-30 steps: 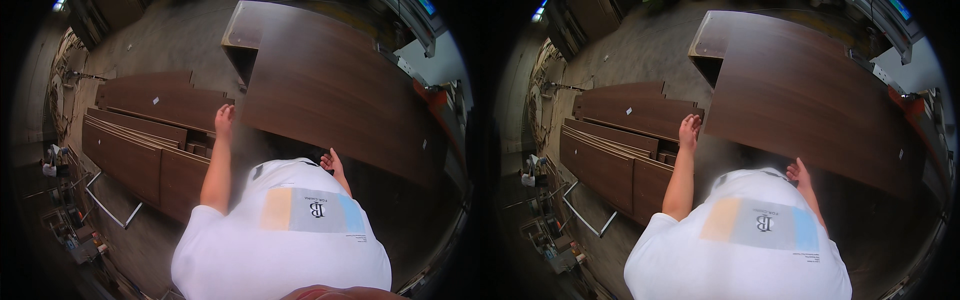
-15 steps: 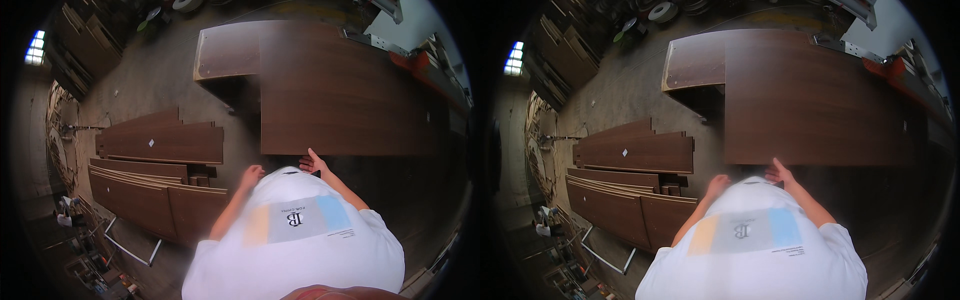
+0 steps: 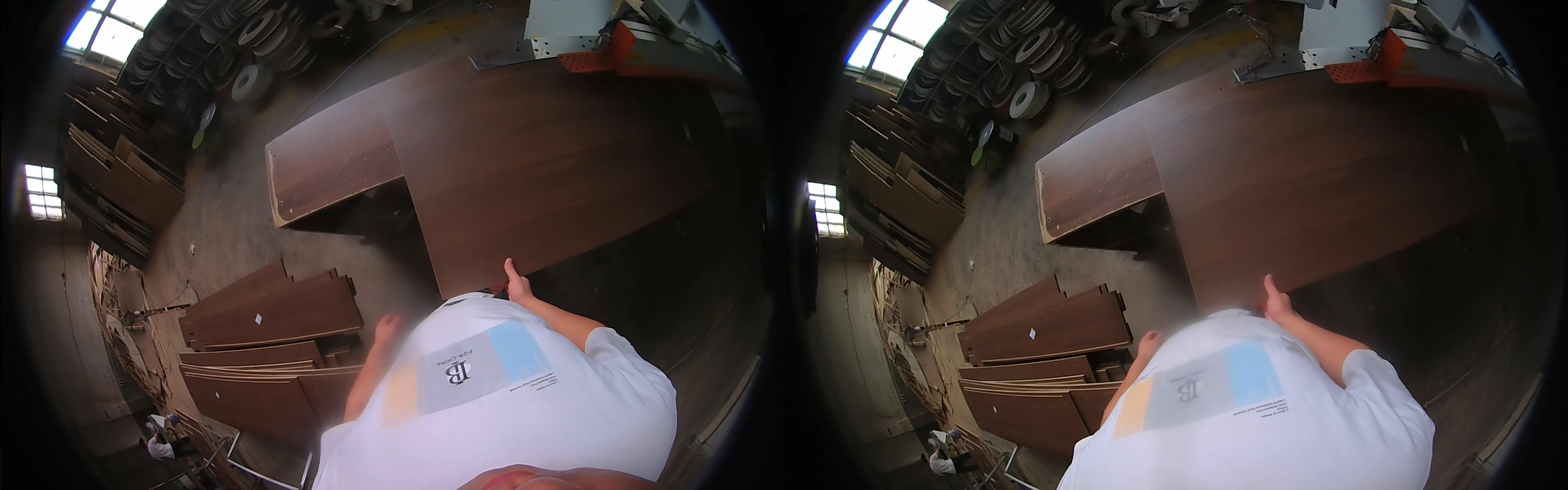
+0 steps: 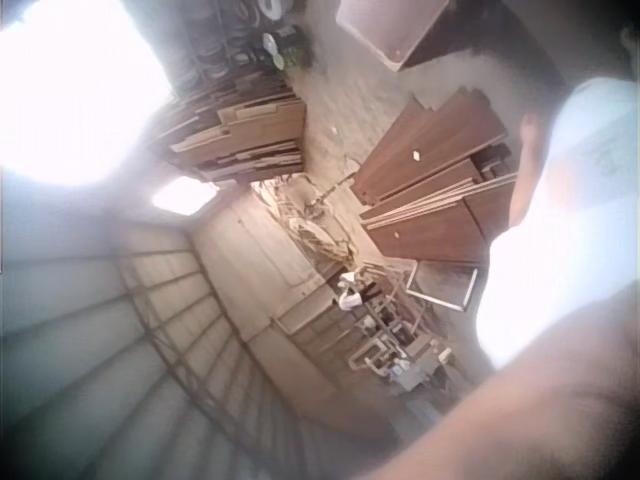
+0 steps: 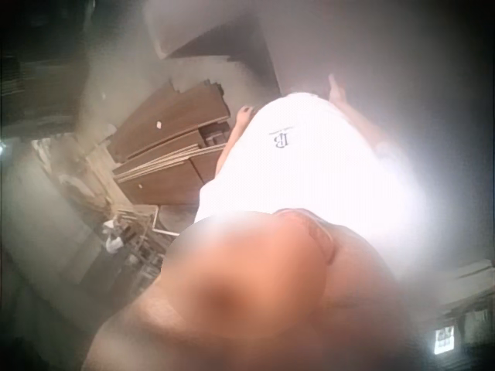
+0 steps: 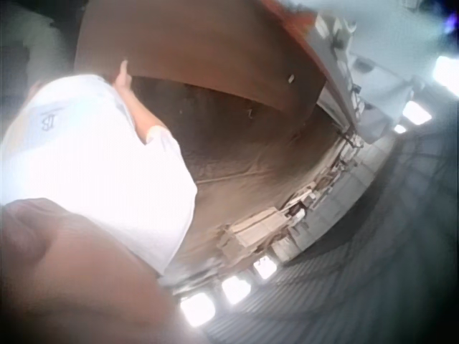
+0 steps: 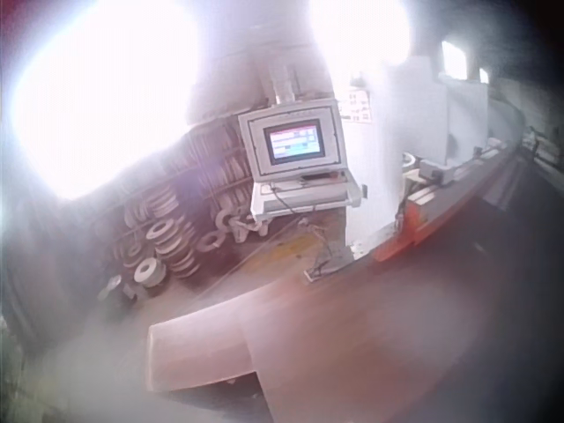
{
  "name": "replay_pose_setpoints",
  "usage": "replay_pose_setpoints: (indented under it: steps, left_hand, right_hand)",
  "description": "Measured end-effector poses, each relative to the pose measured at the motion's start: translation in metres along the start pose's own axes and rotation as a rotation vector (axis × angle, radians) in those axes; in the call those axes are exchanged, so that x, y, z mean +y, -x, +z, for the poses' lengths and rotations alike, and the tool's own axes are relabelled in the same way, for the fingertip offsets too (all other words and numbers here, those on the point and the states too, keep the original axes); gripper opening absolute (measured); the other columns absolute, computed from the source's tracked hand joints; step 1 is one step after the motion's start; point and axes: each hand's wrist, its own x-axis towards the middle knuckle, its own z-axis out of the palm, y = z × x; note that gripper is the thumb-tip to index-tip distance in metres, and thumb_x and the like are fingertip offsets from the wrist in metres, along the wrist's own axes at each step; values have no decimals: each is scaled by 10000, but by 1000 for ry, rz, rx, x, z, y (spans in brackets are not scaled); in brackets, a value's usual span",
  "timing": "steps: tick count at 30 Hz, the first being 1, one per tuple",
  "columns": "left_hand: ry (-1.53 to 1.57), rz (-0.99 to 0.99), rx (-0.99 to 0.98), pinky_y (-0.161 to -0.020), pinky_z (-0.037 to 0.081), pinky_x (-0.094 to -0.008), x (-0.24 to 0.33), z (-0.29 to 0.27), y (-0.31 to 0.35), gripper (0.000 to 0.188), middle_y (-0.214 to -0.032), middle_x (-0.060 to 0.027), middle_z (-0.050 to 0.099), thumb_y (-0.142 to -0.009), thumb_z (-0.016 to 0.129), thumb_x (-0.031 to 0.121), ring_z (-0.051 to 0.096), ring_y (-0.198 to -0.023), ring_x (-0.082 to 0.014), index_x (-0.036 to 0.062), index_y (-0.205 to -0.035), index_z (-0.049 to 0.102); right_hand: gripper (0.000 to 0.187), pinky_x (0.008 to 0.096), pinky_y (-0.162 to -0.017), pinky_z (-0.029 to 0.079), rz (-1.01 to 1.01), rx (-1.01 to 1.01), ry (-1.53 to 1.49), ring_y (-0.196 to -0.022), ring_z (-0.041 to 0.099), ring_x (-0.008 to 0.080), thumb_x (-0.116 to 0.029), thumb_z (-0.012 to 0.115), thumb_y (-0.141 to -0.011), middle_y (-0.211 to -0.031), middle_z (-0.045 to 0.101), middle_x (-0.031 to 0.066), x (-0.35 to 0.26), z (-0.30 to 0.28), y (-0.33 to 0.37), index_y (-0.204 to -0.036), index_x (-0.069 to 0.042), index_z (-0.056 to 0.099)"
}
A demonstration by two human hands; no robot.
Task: The person feeds wooden boards into an edge-banding machine by hand, one at a time, and retrieves them as they come out of the other side to stack them on a pile.
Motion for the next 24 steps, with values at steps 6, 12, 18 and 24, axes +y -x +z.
replay_pose_setpoints:
  steps: [6, 12, 18, 24]
  left_hand:
    - [-131, -7, -82, -766, 530, -328, 16, 38, -47, 301, -992, -94, 691, -936, 629, 214, 650, -886, -191, 19, -1165, 644]
    - [-171, 63, -171, -776, 534, -312, 95, 119, -56, 369, -987, -90, 701, -927, 624, 261, 656, -876, -162, 2, -1190, 629]
    - [-115, 101, -236, -766, 534, -302, 145, 189, -45, 336, -983, -78, 695, -946, 598, 235, 650, -871, -154, 7, -1190, 634]
    - [-195, 144, -210, -774, 535, -303, 103, 212, -51, 337, -992, -76, 700, -939, 608, 250, 654, -879, -160, 14, -1177, 648]
  right_hand:
    - [572, 335, -693, 494, -11, 11, 9, -826, 637, 202, -531, 488, -999, -987, 673, 105, -33, -40, 1, -1163, 6, 596]
    - [556, 335, -714, 510, -117, 104, -49, -849, 649, 202, -517, 496, -1000, -1010, 684, 121, -59, -79, -2, -1141, 10, 604]
    - [602, 319, -633, 526, -71, 185, -9, -777, 665, 192, -614, 560, -927, -925, 698, 81, -90, -115, 3, -1017, -26, 648]
    - [612, 282, -573, 506, -211, 481, 64, -721, 647, 158, -657, 550, -907, -894, 677, 53, -122, -130, 17, -1005, -61, 646]
